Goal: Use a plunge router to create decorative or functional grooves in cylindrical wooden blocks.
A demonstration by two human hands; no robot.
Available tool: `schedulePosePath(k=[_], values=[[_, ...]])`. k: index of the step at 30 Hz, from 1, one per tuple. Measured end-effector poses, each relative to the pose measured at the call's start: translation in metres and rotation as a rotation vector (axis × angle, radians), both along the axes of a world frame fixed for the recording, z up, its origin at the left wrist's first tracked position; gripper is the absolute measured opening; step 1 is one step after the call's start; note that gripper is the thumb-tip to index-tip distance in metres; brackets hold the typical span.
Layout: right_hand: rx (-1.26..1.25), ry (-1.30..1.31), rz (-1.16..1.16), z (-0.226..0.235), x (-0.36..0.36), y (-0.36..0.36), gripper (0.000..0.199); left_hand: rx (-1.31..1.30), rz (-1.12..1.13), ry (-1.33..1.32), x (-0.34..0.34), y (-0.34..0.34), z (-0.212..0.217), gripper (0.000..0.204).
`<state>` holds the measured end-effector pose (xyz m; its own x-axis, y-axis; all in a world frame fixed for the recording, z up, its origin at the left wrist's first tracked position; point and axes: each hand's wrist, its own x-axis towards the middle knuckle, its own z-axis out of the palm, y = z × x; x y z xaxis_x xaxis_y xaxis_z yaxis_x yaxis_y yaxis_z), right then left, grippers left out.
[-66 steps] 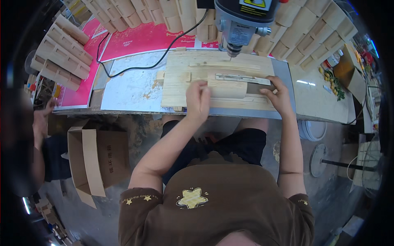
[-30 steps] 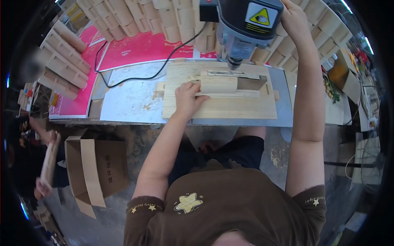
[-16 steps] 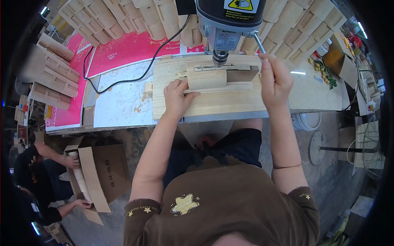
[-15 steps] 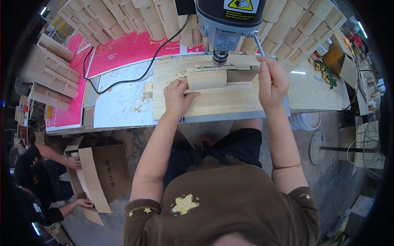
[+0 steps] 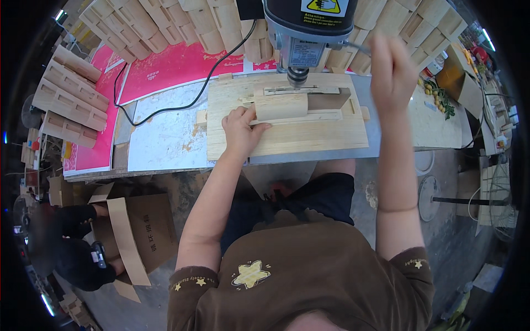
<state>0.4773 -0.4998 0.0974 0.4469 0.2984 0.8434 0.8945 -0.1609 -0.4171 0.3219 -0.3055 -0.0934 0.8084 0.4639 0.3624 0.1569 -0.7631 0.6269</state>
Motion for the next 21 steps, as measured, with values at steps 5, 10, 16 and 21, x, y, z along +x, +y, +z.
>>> schedulePosePath(k=[5, 10, 16, 21], values=[[-0.226, 0.057, -0.249, 0.064, 0.067, 0.063, 0.032, 0.157, 0.003, -0.023, 0.021, -0.025, 0.001, 0.054], [-0.25, 0.135, -0.124, 0.054, 0.067, 0.047, 0.028, 0.143, -0.02, 0.01, 0.017, -0.022, 0.002, 0.053], [-0.113, 0.131, 0.027, 0.009, -0.014, -0.006, 0.016, 0.131, -0.026, 0.029, 0.018, -0.021, 0.005, 0.052], [0.034, 0.173, 0.046, -0.054, -0.029, -0.01, 0.007, 0.117, -0.032, 0.044, 0.02, -0.025, 0.007, 0.051]])
